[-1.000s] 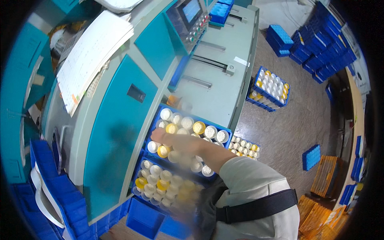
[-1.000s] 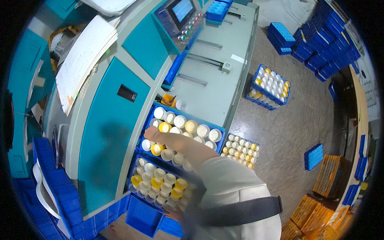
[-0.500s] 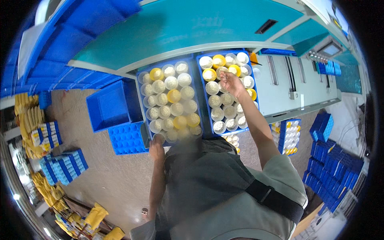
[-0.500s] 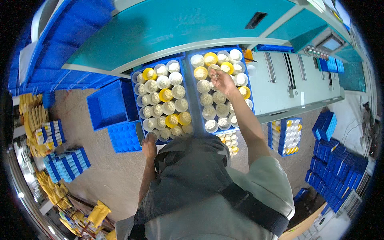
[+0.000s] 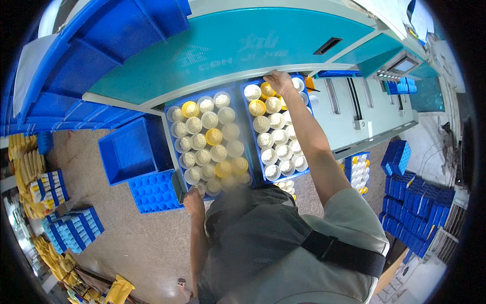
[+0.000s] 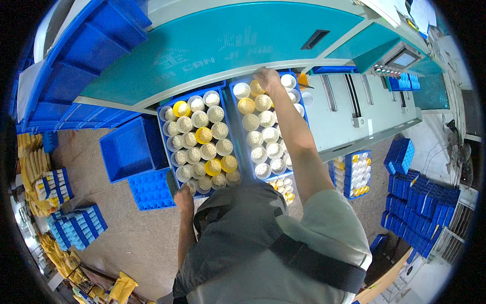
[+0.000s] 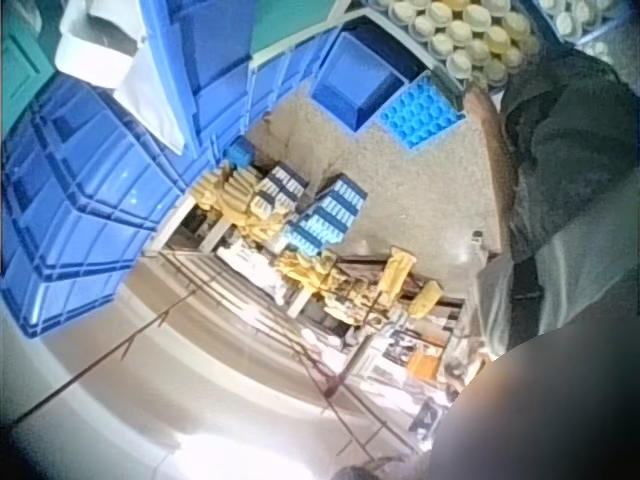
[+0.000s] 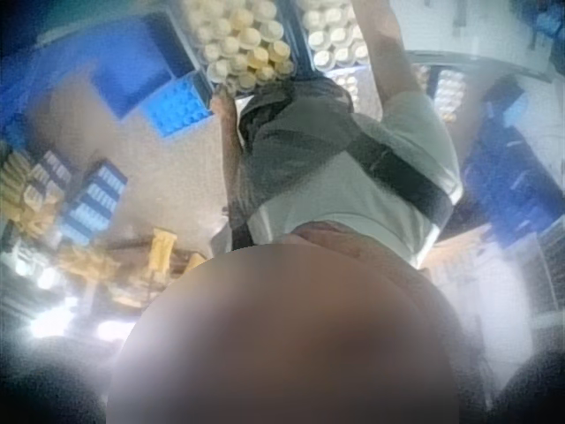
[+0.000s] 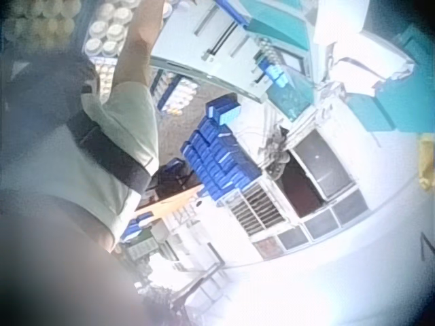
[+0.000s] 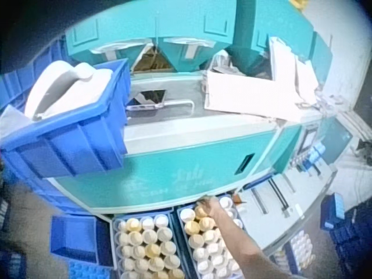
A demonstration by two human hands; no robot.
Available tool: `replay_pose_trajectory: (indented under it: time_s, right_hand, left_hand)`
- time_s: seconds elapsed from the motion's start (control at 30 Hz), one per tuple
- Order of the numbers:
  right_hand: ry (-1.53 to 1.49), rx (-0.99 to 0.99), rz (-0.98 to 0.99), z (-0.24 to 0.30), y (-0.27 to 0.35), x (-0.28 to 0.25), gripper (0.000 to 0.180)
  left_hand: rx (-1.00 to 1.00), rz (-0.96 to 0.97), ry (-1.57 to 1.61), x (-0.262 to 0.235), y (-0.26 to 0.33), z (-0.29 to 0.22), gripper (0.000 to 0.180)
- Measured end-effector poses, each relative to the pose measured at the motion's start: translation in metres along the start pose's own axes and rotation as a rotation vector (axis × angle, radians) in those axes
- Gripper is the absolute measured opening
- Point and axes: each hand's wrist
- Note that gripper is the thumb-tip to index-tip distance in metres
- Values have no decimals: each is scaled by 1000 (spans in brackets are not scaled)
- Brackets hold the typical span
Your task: The person operates a machine's touchscreen using a pen, then writes on a clipboard. They then pick up small white containers with yellow lids from blue trays and place them into a larger blue crate.
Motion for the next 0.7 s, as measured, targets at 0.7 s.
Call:
replay_pose_trajectory:
  time_s: [0.7]
  right_hand:
    - [1274, 10, 43, 49, 211, -71, 63]
  left_hand:
    - [-165, -285, 1690, -81, -297, -202, 78]
Point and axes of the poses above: each hand's wrist, its own y-axis away from the middle knuckle, its own x-axis out of the palm, z = x × y, and after that the axes turned 11 degrees about z, right-handed
